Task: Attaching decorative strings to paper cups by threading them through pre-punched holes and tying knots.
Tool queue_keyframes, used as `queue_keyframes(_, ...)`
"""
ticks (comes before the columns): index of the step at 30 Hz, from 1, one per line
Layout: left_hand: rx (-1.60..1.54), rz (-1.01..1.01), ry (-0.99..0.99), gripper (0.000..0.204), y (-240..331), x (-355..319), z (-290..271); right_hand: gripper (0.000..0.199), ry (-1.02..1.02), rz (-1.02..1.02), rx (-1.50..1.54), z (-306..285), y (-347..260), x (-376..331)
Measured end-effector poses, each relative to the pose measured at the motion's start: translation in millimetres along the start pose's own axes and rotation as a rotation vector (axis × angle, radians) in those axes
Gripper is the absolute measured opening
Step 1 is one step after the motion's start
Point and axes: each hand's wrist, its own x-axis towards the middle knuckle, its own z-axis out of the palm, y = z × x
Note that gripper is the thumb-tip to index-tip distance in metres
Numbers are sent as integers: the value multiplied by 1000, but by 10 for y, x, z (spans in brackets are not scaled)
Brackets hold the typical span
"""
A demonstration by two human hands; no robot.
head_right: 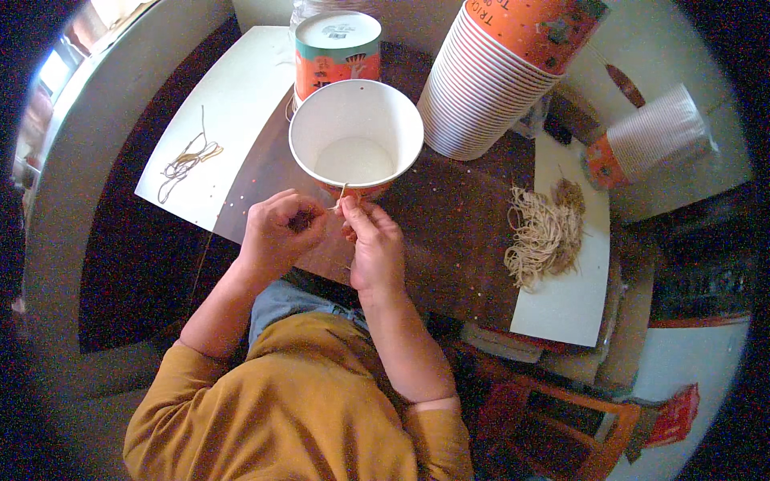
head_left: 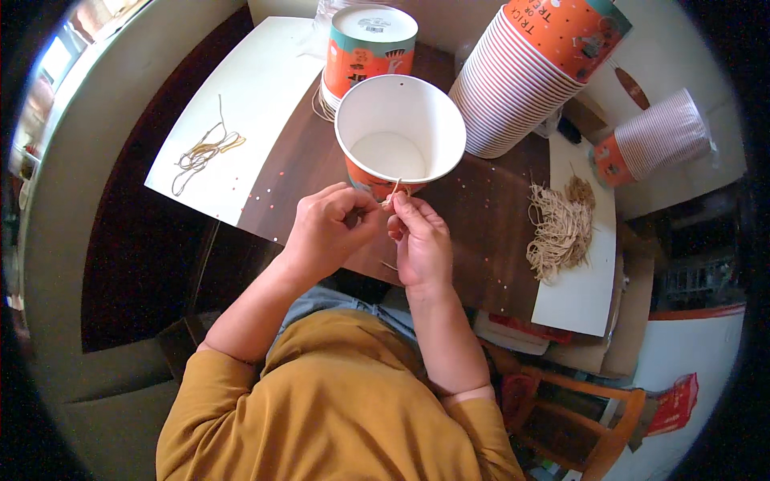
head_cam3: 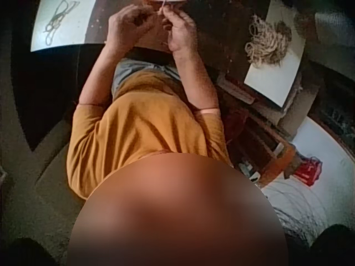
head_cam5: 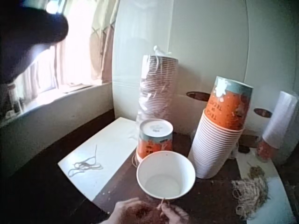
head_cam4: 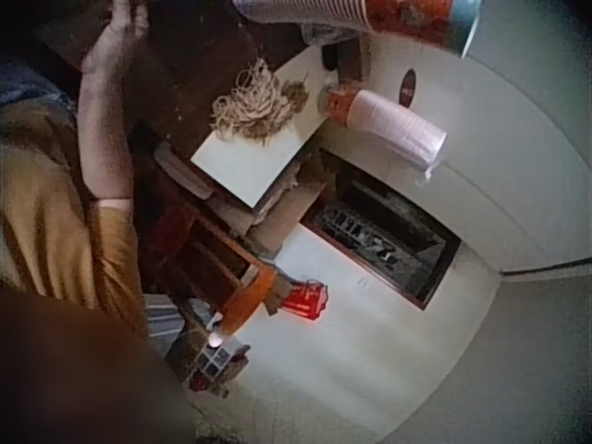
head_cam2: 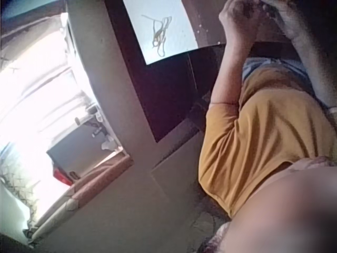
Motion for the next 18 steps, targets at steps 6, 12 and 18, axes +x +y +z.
queue_keyframes(6, -561, -339, 16, 11, -18, -115, -17, 19, -73, -71, -199, 3, -123, -94)
queue_keyframes(12, -462, -452, -276, 16, 71, -167, -253, 40, 35, -1058, -1247, -92, -237, -214)
queue_keyframes(18, -284, -290, -234, 18, 274, -108, -367, 21, -240, -1444, -1317, 66, -303, -129)
